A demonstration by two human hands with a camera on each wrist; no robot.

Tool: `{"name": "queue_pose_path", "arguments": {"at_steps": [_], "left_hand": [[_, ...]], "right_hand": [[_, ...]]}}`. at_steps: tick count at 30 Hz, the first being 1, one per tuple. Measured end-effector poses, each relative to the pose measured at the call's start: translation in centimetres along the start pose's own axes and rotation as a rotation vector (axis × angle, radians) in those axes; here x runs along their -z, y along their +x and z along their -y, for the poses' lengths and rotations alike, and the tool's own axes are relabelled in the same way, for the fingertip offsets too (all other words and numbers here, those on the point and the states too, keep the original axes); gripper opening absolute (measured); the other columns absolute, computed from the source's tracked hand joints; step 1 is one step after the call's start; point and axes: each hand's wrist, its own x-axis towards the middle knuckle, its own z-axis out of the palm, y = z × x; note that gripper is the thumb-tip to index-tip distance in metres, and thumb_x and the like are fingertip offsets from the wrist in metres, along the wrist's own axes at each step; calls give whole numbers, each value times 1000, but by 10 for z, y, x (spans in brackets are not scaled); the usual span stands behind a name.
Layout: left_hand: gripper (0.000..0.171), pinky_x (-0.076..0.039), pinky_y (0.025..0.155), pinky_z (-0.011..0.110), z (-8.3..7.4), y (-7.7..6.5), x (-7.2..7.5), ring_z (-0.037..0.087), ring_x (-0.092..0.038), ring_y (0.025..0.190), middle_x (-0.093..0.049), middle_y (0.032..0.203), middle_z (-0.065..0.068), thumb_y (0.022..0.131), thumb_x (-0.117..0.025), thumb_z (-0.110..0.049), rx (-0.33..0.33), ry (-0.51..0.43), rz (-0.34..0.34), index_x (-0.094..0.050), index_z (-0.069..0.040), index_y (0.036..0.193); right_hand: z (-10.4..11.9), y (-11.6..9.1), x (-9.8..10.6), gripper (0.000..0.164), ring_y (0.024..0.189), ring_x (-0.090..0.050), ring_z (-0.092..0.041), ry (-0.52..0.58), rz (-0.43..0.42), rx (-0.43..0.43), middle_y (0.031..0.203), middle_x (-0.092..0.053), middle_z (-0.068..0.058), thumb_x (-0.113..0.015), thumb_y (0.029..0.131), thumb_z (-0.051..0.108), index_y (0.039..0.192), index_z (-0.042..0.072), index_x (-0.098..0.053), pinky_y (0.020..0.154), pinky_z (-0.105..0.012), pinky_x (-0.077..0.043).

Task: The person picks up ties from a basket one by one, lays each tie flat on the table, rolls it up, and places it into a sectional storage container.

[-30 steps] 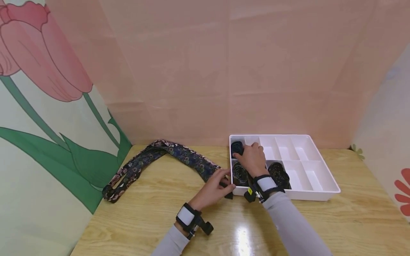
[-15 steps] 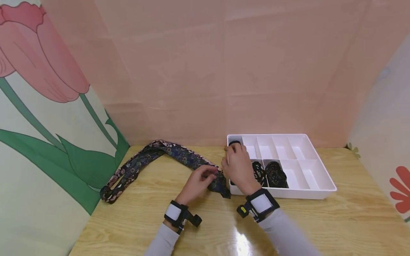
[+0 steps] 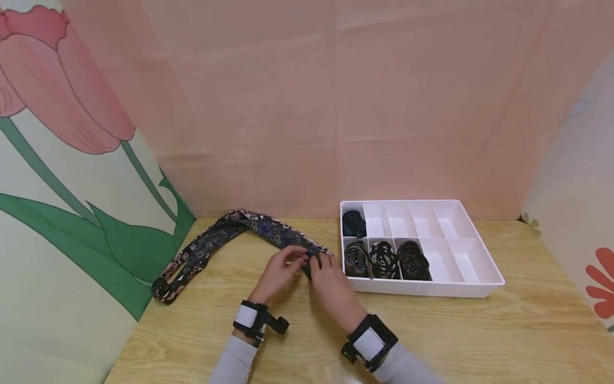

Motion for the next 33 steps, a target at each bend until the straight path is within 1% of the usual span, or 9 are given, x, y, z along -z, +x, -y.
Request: {"name": "queue_pose_path", "arguments": {"at_steps": [2, 7, 13, 18, 22, 25, 27, 29, 33], "left_hand": [[28, -58, 97, 36, 0, -1, 2, 22, -70, 115, -76, 120, 8, 108, -61, -10, 2, -1, 5, -69, -5, 134], [29, -58, 97, 33, -3, -5, 5, 24, -70, 115, -76, 119, 10, 108, -61, -8, 3, -15, 23, -67, -2, 136], [30, -57, 93, 30, -4, -8, 8, 25, -72, 113, -76, 119, 11, 108, -60, -7, 3, -6, 43, -66, -1, 137], [29, -57, 97, 34, 2, -9, 11, 24, -71, 114, -75, 119, 10, 108, -60, -8, -1, 1, 49, -67, -3, 136], [29, -55, 103, 41, 5, -10, 12, 24, -68, 120, -73, 126, 8, 108, -60, -8, -8, 20, 59, -68, -5, 136], [33, -54, 103, 41, 6, -10, 12, 25, -65, 124, -69, 133, 8, 105, -59, 0, -28, 62, 66, -69, -6, 135], [38, -52, 102, 40, 6, -9, 12, 26, -61, 127, -67, 135, 8, 101, -58, 7, -60, 104, 69, -70, -6, 133], [42, -50, 105, 42, 6, -8, 11, 28, -56, 131, -66, 136, 9, 95, -60, 13, -97, 141, 69, -72, -7, 131], [45, -41, 118, 54, 6, -7, 10, 33, -41, 145, -62, 143, 12, 89, -64, 15, -147, 168, 58, -74, -7, 127]], "right_hand": [[4, -5, -7, 40, 120, -65, -50, -41, 0, 10, 128, -66, -35, -69, 89, -7, 128, -10, -65, 101, -56, -58], [10, -20, -21, 42, 113, -64, -49, -111, -45, 7, 124, -65, -37, -66, 84, -9, 126, -9, -67, 88, -55, -61], [7, -24, -25, 40, 99, -62, -40, -157, -70, 28, 116, -68, -28, -69, 82, -6, 122, -7, -69, 85, -47, -60], [1, -21, -23, 29, 86, -62, -34, -167, -56, 45, 100, -69, -20, -72, 80, -8, 108, -5, -67, 77, -42, -59], [-1, -19, -19, 28, 86, -66, -33, -139, -46, 10, 98, -72, -19, -73, 81, -11, 107, -5, -66, 74, -41, -61], [0, -17, -17, 31, 87, -69, -33, -84, -53, -54, 99, -73, -20, -73, 82, -12, 112, -6, -67, 72, -42, -62], [1, -17, -15, 30, 87, -70, -33, -50, -65, -96, 99, -74, -21, -73, 84, -10, 113, -6, -67, 70, -43, -62], [0, -17, -13, 27, 86, -71, -33, -15, -87, -123, 99, -74, -20, -75, 86, -7, 112, -5, -68, 68, -44, -62], [1, -21, -7, 24, 83, -72, -33, 45, -146, -137, 99, -74, -18, -80, 90, 3, 111, -2, -70, 65, -45, -61]]}}
